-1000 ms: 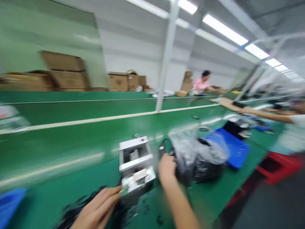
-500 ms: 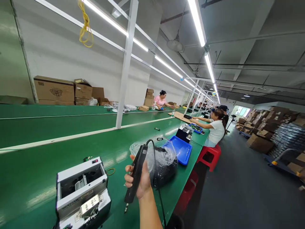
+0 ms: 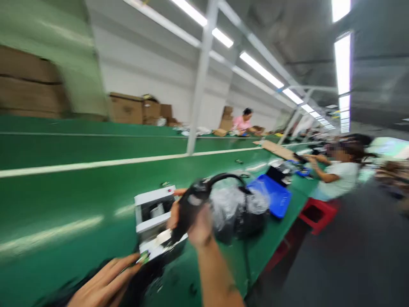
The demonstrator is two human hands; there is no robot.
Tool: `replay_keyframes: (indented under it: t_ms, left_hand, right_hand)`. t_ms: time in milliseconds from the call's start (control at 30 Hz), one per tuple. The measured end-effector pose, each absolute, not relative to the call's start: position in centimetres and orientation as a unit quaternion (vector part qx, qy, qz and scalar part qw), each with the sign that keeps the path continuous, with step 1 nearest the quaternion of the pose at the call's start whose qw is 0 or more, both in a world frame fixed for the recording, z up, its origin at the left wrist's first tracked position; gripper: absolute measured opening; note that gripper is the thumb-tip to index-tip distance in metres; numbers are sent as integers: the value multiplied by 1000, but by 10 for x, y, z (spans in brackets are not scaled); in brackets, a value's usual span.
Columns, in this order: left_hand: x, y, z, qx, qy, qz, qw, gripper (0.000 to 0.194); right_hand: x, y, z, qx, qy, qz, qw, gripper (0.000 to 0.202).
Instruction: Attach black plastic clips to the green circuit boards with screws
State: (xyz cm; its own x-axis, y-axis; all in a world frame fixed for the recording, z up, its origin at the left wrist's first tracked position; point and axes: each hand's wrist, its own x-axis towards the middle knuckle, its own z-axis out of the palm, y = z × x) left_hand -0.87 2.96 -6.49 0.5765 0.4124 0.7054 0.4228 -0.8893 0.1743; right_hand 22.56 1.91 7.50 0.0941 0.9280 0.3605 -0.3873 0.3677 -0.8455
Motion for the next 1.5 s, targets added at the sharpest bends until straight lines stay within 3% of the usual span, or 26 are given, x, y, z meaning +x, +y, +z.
replay_keyframes:
  t_ms: [100, 167, 333, 1033, 1500]
  left_hand:
    - [-4, 15, -32, -906, -283, -311, -51, 36]
    - [-1, 18, -31, -914, -296, -273, -58, 31]
    - [1, 18, -39, -916, -315, -243, -54, 26]
    - [2, 20, -48, -923, -298, -241, -43, 23]
    - [6, 19, -51, -926, -305, -219, -31, 20]
  right_hand:
    - [230, 14, 76, -294, -445, 504, 680, 75]
    - [236, 23, 70, -353, -509, 397, 677, 72]
    - [231, 31, 60, -332, -577, 343, 663, 69]
    - [225, 30, 39, -266, -547, 465, 643, 73]
    - [194, 51, 77, -178, -549, 501, 645, 73]
